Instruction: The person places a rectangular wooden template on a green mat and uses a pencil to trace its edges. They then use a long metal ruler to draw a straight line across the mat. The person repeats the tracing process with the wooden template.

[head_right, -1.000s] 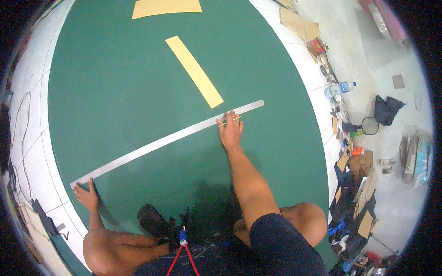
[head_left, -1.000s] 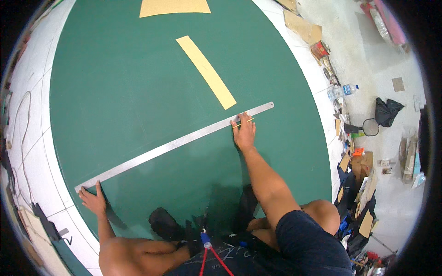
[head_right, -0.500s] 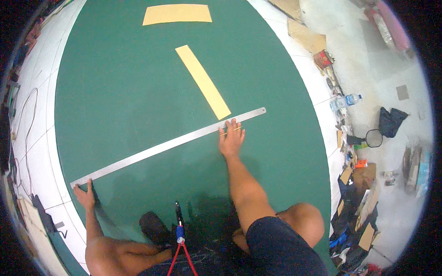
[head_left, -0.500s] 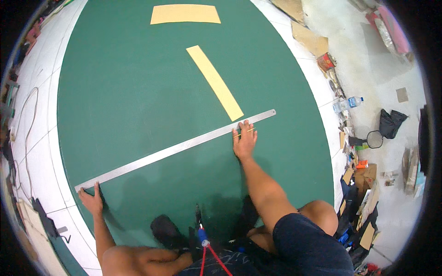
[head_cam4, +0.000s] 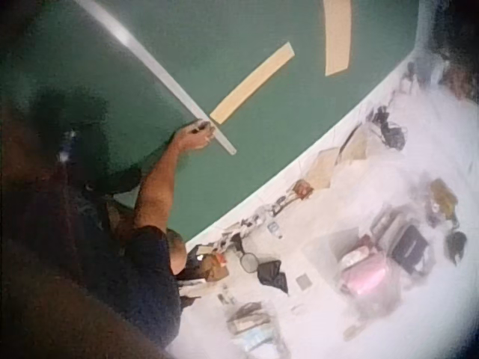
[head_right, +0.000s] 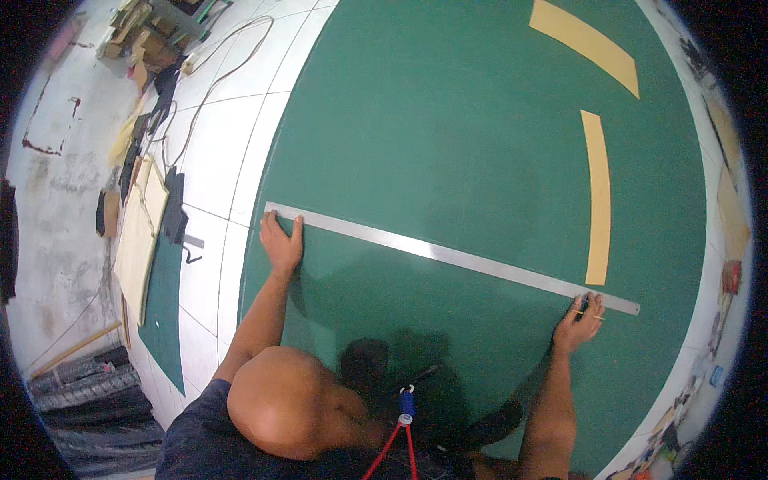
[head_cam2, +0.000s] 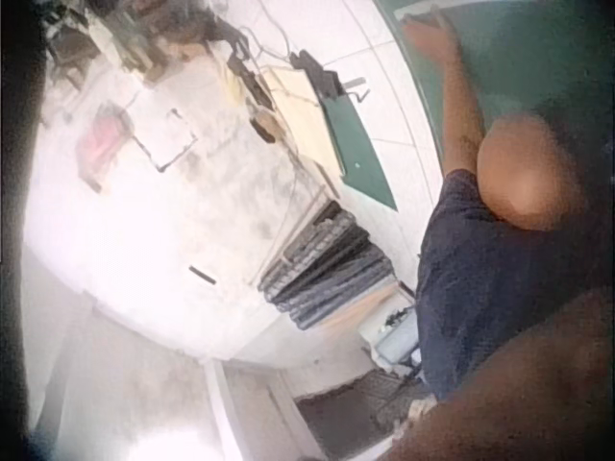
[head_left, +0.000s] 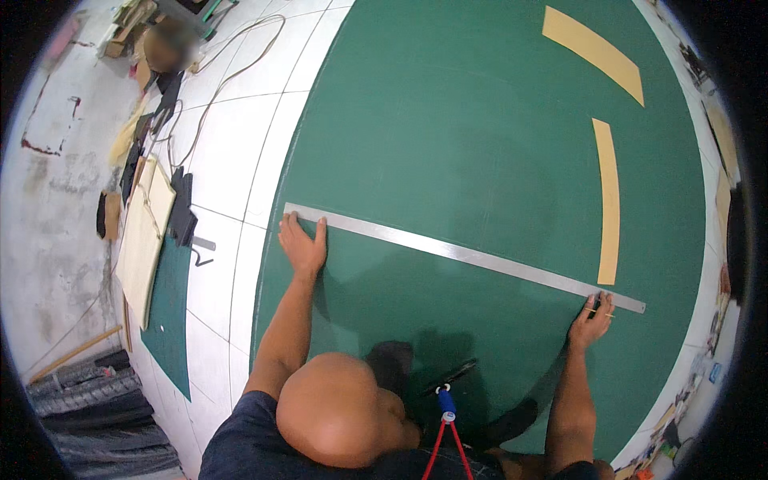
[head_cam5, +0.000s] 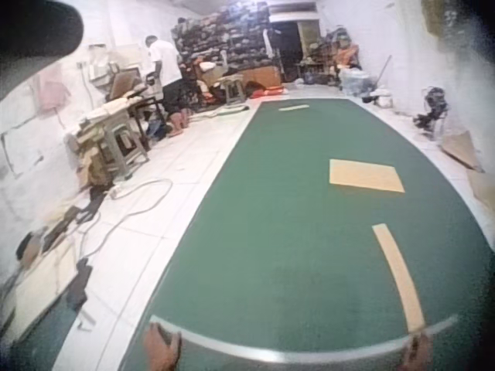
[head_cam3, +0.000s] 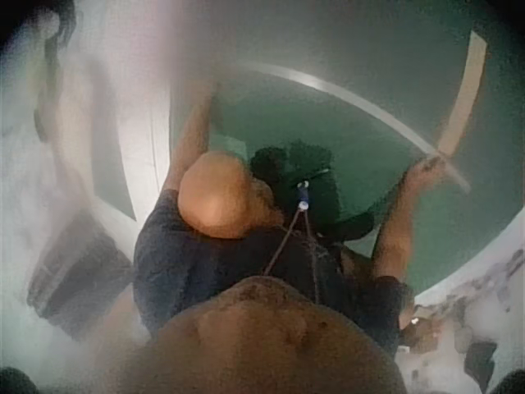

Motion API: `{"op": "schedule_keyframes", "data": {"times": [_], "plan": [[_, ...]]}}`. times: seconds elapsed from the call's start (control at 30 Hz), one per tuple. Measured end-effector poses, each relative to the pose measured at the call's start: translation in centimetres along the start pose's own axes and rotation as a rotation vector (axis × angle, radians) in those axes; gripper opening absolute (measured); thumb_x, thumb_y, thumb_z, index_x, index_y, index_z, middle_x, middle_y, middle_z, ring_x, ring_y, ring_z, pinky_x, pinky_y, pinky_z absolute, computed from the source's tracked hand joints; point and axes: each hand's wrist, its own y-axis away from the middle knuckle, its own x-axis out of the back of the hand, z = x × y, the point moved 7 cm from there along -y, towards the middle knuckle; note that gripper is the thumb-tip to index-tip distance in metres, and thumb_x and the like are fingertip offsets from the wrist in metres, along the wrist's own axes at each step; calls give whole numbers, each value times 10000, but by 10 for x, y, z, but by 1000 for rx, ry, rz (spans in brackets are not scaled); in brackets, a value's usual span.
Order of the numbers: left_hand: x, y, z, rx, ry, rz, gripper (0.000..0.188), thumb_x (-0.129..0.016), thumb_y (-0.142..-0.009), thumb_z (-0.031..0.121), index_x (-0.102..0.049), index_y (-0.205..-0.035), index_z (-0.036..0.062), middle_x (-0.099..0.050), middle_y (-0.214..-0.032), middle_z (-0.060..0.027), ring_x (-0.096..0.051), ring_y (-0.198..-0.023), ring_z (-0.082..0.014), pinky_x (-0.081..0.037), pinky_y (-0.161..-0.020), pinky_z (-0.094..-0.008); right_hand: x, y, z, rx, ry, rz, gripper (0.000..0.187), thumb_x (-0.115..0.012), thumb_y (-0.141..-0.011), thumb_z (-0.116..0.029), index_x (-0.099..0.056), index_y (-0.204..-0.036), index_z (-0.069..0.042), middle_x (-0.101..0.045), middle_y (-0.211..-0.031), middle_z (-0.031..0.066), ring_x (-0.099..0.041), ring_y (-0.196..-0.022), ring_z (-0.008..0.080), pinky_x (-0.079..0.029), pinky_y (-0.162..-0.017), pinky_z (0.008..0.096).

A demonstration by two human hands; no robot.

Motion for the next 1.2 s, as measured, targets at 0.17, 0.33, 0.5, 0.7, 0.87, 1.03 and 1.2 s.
{"op": "schedule_keyframes", "data": {"times": [0.17, 0.33, 0.5, 0.7, 0.87, 1.03, 1.2], "plan": [[0, -16, 0, 41, -45, 0, 796, -576, -994, 516, -380, -1523, -46, -342, -1618, -257, -273, -1521, -455, -176, -1245, -586, 5, 0, -4, 69, -10, 0, 426, -525, -1079, -364, -642, -1341, -49, -574, -1480, 175, -478, -1398, 387, -283, -1188, 535], [-1, -26, -18, 43, -39, 30, 753, -576, -1007, 485, -380, -1529, -21, -353, -1613, -268, -275, -1518, -472, -170, -1240, -610, 7, -3, -11, 21, -55, 12, 422, -510, -1088, -359, -646, -1314, -30, -584, -1451, 187, -497, -1369, 381, -314, -1165, 539], [-5, -29, -24, 42, 0, 30, 729, -566, -1019, 464, -373, -1531, -19, -345, -1614, -273, -262, -1524, -470, -159, -1242, -620, 9, -1, -9, -38, -19, 8, 439, -492, -1094, -387, -644, -1313, -37, -576, -1468, 172, -498, -1375, 363, -336, -1156, 504], [-3, -28, -21, 47, 16, 9, 729, -562, -1024, 459, -368, -1536, -23, -336, -1621, -274, -258, -1526, -468, -147, -1245, -609, 8, -1, -6, -56, -52, -46, 430, -502, -1092, -360, -640, -1310, -16, -557, -1475, 206, -475, -1393, 400, -320, -1169, 548], [1, -28, -22, 50, 28, 15, 733, -566, -1023, 456, -370, -1537, -30, -338, -1621, -274, -261, -1525, -466, -146, -1245, -601, 12, 0, -17, -17, -26, -12, 413, -521, -1088, -344, -649, -1293, -10, -574, -1454, 213, -514, -1353, 407, -378, -1128, 526], [0, -36, -22, 6, -9, 50, 726, -610, -999, 434, -418, -1506, -48, -411, -1569, -292, -337, -1484, -468, -217, -1234, -565, 9, -1, -9, -22, -90, 8, 383, -562, -1061, -307, -663, -1237, 18, -594, -1420, 222, -547, -1312, 410, -409, -1103, 522], [-6, -47, -67, -50, -31, 72, 698, -680, -965, 375, -482, -1441, -95, -523, -1461, -304, -480, -1381, -442, -339, -1184, -501, -2, -8, -11, -102, -169, -43, 321, -618, -1016, -233, -667, -1215, 13, -622, -1356, 226, -601, -1229, 400, -457, -1068, 487]]}}
